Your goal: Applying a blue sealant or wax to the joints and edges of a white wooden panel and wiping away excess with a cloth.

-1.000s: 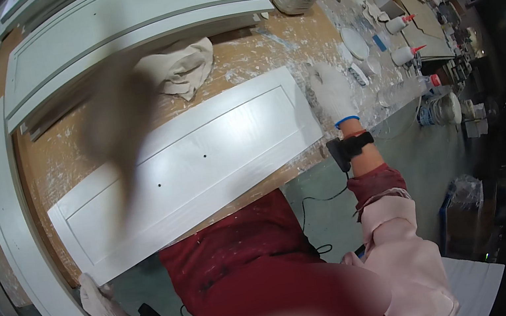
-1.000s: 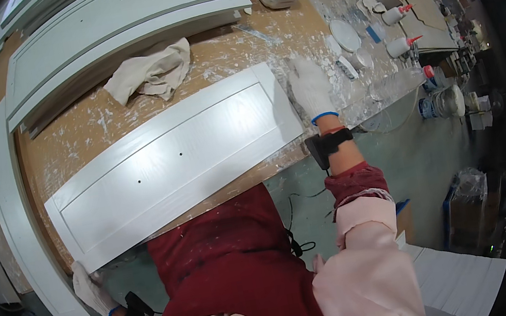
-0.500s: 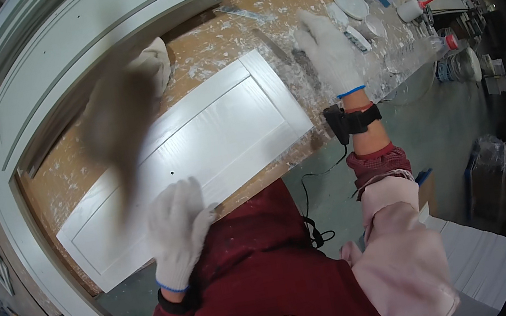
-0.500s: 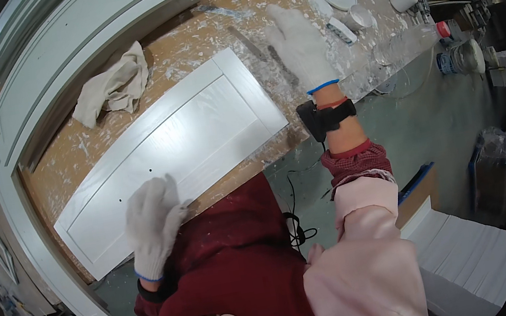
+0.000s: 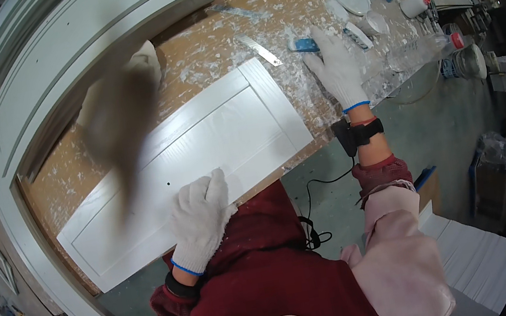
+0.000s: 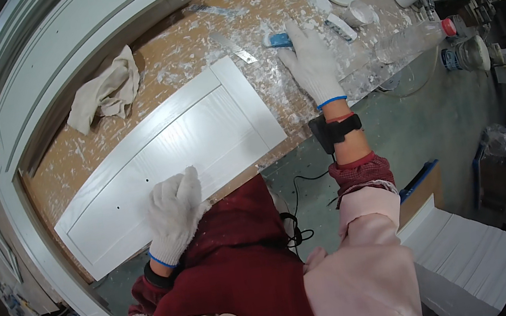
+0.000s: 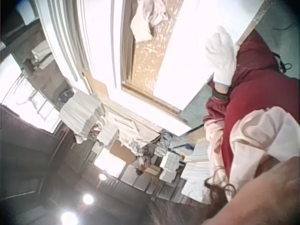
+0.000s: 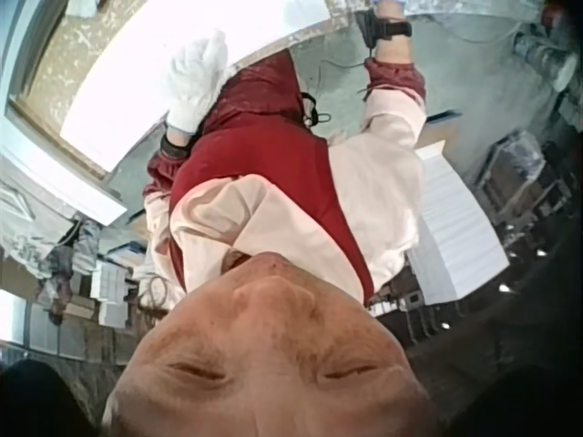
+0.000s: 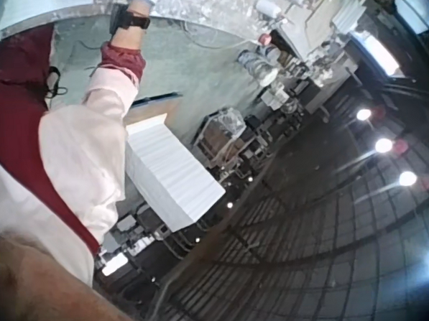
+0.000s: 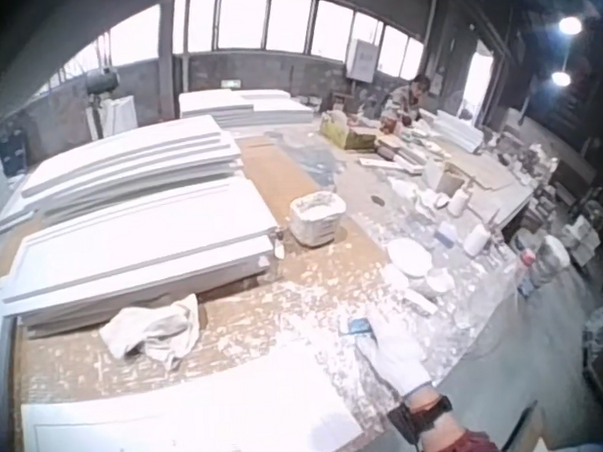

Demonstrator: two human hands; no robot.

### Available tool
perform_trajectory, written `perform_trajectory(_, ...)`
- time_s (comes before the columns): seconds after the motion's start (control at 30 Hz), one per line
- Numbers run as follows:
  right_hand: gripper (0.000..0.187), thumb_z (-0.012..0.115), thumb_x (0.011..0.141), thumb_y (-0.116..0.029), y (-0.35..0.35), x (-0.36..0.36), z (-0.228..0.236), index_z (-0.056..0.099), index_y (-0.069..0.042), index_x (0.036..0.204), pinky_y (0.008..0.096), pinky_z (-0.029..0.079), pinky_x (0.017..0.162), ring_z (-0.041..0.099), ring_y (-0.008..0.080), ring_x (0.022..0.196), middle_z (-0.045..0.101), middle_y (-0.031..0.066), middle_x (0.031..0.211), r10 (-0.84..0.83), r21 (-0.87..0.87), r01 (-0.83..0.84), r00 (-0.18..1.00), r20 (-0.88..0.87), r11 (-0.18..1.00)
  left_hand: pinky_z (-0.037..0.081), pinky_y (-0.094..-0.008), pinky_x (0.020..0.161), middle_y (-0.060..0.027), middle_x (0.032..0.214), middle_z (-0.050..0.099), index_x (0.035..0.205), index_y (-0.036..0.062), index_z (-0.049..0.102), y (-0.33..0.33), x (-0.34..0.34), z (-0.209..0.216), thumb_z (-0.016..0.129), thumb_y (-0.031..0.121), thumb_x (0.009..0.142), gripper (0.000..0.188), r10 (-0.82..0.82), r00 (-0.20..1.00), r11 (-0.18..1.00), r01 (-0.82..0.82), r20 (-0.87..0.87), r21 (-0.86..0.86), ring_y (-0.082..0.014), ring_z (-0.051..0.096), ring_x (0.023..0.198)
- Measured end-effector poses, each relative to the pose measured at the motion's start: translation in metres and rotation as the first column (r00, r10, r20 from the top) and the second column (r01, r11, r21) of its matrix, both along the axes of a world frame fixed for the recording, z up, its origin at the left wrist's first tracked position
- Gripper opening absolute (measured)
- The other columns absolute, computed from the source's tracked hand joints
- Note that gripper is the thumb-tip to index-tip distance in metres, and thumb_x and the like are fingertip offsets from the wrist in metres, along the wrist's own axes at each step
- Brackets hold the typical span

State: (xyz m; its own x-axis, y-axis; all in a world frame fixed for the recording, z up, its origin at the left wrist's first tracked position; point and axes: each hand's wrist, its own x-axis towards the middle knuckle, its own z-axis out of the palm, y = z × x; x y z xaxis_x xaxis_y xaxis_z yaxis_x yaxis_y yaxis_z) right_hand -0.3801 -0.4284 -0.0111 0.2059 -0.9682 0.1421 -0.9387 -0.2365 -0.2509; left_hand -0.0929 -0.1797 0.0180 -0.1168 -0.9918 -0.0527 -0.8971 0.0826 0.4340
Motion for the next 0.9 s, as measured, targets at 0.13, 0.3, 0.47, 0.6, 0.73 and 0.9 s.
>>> perform_trajectory(0.13,0.053,0.069,0.086,-0.027,-0.008,0.006,0.01,0.056,-0.008,0.133,0.0435,0.048,0.093,0.059,0.0379,0.111,0.059,0.0206,0.124,-0.016,0.082,0.023,0.996,-0.087,0.996,0.047,-0.0418,0.089,-0.0064,0.114,0.06,0.134,0.0106,0.055,0.005,-0.001,0.006,0.082,0.029,0.069,0.073,-0.048,0.999,0.999,0.048,0.005,0.02,-0.0295,0.056,0.102)
perform_trajectory(0.3,0.041,0.072,0.08,-0.028,0.001,0.012,0.023,0.066,-0.007,0.115,0.0441,0.051,0.082,0.063,0.0364,0.098,0.062,0.0195,0.11,0.064,-0.019,-0.063,0.994,0.09,0.998,0.047,-0.0418,0.089,-0.0082,0.114,0.06,0.133,0.0099,0.056,-0.001,0.007,0.013,0.079,0.034,0.074,0.068,-0.092,0.994,0.992,0.096,-0.052,0.081,-0.0297,0.057,0.101)
perform_trajectory(0.47,0.041,0.072,0.079,-0.024,0.04,0.023,0.036,0.065,-0.003,0.113,0.0392,0.05,0.085,0.063,0.0326,0.1,0.066,0.0188,0.106,-0.065,0.235,-0.046,0.894,0.443,0.971,0.048,-0.0413,0.084,-0.0094,0.112,0.059,0.129,0.0082,0.055,-0.02,0.022,0.025,0.075,0.032,0.079,0.059,-0.143,0.988,0.99,0.144,-0.066,0.011,-0.0284,0.057,0.101)
perform_trajectory(0.6,0.04,0.07,0.078,-0.023,0.059,0.046,0.039,0.066,-0.006,0.115,0.0392,0.05,0.087,0.063,0.0331,0.101,0.066,0.0173,0.105,0.178,0.051,-0.211,0.91,0.374,0.976,0.049,-0.0417,0.082,-0.0139,0.112,0.056,0.128,0.0048,0.054,-0.048,0.028,0.029,0.074,0.028,0.081,0.056,-0.003,0.996,0.975,0.023,0.089,-0.222,-0.0296,0.057,0.103)
perform_trajectory(0.73,0.031,0.066,0.081,-0.021,0.062,0.068,0.041,0.068,-0.011,0.109,0.042,0.05,0.082,0.062,0.0354,0.095,0.063,0.0181,0.096,0.181,0.091,-0.209,0.952,0.248,0.974,0.048,-0.0408,0.084,-0.0196,0.113,0.052,0.131,-0.0027,0.049,-0.074,0.03,0.022,0.068,0.02,0.085,0.055,0.077,0.996,0.982,-0.083,-0.044,-0.171,-0.0328,0.055,0.1)
perform_trajectory(0.9,0.023,0.063,0.082,-0.02,0.056,0.085,0.046,0.067,-0.012,0.103,0.0451,0.05,0.075,0.062,0.0373,0.086,0.061,0.0182,0.089,0.26,0.071,-0.272,0.954,0.15,0.96,0.047,-0.0415,0.084,-0.0204,0.107,0.054,0.13,-0.0048,0.049,-0.087,0.033,0.008,0.064,0.013,0.086,0.05,0.077,0.995,0.987,-0.067,0.061,-0.147,-0.0339,0.055,0.098)
